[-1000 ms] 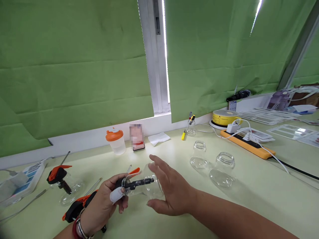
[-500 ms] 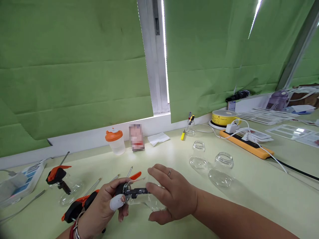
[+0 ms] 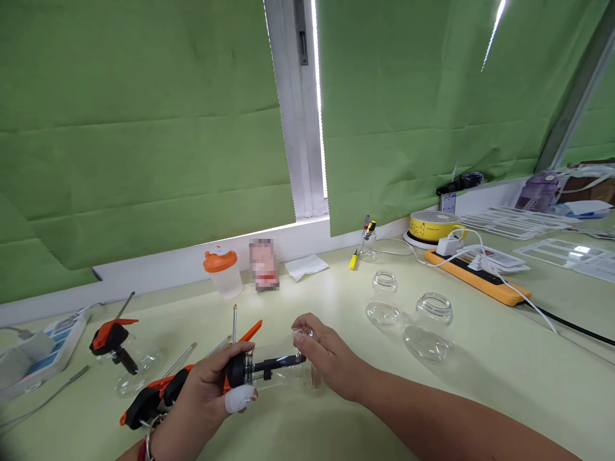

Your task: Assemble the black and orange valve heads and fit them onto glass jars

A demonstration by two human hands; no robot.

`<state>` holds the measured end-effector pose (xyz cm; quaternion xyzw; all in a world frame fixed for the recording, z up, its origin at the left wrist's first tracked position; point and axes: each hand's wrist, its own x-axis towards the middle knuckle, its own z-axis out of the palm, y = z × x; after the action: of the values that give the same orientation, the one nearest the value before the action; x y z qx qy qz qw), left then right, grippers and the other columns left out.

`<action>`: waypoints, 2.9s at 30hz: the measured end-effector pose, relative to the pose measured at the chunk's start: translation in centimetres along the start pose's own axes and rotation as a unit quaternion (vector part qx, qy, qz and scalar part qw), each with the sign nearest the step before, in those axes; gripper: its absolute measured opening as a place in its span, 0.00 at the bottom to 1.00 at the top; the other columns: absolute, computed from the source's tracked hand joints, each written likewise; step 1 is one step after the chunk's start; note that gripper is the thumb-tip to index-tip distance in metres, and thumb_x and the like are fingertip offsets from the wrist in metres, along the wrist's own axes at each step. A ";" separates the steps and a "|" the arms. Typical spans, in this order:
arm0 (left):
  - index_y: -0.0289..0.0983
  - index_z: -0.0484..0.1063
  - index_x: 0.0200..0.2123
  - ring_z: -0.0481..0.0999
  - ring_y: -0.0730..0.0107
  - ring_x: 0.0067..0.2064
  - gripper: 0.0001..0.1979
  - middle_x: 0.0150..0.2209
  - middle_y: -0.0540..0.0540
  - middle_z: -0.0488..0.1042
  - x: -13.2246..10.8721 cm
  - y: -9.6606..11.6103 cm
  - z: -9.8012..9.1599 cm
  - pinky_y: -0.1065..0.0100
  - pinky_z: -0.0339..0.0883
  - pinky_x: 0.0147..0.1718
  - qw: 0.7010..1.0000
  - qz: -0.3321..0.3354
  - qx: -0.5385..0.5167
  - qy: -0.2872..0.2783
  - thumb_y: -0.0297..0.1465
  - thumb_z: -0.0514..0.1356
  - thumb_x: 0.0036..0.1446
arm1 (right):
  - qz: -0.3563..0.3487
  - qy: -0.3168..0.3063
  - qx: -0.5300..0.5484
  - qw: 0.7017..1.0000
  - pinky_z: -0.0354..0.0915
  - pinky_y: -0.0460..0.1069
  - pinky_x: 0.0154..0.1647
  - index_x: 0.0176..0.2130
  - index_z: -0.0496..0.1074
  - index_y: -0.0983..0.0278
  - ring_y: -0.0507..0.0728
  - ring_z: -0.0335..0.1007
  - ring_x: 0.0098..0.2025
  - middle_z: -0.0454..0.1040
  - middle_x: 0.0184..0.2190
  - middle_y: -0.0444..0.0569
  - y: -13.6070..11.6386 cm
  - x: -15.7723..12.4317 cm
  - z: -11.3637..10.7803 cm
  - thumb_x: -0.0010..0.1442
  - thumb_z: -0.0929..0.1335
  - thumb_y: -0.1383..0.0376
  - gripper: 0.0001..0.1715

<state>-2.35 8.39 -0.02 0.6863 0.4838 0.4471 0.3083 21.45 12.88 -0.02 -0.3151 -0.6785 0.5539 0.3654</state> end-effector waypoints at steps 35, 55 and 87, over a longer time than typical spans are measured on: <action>0.34 0.68 0.43 0.70 0.75 0.16 0.28 0.20 0.51 0.72 0.1 1.8 0.4 0.76 0.61 0.12 0.930 -0.207 -0.290 -0.089 0.50 0.65 0.47 | -0.540 0.043 -0.491 0.682 0.68 0.64 0.45 0.50 0.64 0.57 0.69 0.61 0.56 0.66 0.53 0.58 -0.5 -1.0 -1.1 0.54 0.66 0.47 0.28; 0.34 0.69 0.45 0.69 0.73 0.16 0.30 0.16 0.50 0.72 0.1 1.8 0.5 0.74 0.63 0.14 0.949 -0.155 -0.265 -0.065 0.47 0.68 0.43 | -0.538 0.060 -0.467 0.699 0.66 0.63 0.50 0.62 0.49 0.67 0.67 0.57 0.57 0.57 0.56 0.65 -1.1 -0.4 -1.0 0.58 0.62 0.52 0.39; 0.42 0.76 0.45 0.68 0.69 0.31 0.22 0.31 0.48 0.70 -0.3 0.4 0.0 0.69 0.68 0.29 0.999 -0.011 -0.036 0.014 0.31 0.70 0.43 | -0.089 0.001 -0.100 0.991 0.67 0.51 0.32 0.53 0.57 0.60 0.52 0.63 0.31 0.66 0.42 0.51 -0.4 -0.5 -0.2 0.67 0.56 0.51 0.21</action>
<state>-2.24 7.97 0.25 0.6627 0.4793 0.4705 0.3312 21.88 12.46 0.31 -0.2889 -0.7558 0.4478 0.3806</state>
